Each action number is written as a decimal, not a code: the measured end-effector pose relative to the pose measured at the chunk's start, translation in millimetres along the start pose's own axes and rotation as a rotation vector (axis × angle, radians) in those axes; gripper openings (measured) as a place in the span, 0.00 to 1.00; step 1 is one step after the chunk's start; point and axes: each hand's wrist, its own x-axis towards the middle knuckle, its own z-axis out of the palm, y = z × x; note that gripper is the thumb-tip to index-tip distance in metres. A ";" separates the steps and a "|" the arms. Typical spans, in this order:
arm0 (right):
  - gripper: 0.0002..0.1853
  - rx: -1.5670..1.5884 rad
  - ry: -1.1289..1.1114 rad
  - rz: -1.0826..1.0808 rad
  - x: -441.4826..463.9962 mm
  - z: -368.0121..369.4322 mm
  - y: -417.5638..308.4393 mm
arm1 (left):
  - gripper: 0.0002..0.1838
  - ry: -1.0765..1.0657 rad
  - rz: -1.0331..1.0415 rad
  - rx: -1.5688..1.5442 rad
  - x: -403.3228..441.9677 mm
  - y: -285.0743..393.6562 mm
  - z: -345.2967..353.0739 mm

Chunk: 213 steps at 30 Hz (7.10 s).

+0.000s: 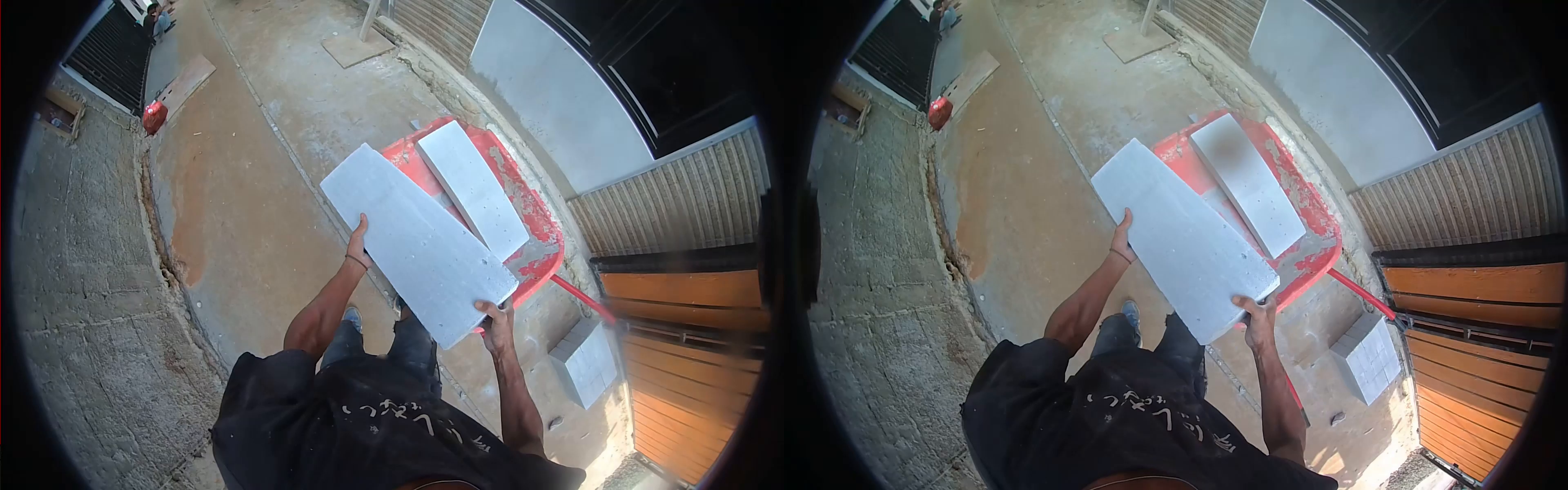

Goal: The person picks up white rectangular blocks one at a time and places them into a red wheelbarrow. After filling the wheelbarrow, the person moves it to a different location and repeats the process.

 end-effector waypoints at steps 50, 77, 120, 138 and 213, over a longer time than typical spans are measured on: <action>0.46 -0.598 -0.131 0.414 -6.5 -56.4 267.9 | 0.38 -0.213 -0.782 1.954 -78.3 18.0 -188.2; 0.13 0.907 1.420 0.633 -528.6 -211.9 548.8 | 0.27 -1.167 -0.867 2.314 -229.9 -557.1 27.9; 0.22 -0.663 0.788 0.470 -232.1 -1462.6 312.4 | 0.18 -1.129 -0.339 2.800 -291.2 -1022.9 167.0; 0.55 -0.447 0.808 0.612 -15.7 -1683.6 438.2 | 0.35 0.911 -0.747 1.930 -385.0 -1186.4 239.8; 0.38 -0.194 0.140 0.332 -400.2 -1301.2 103.8 | 0.41 0.968 -0.081 0.001 -407.8 -1353.8 89.4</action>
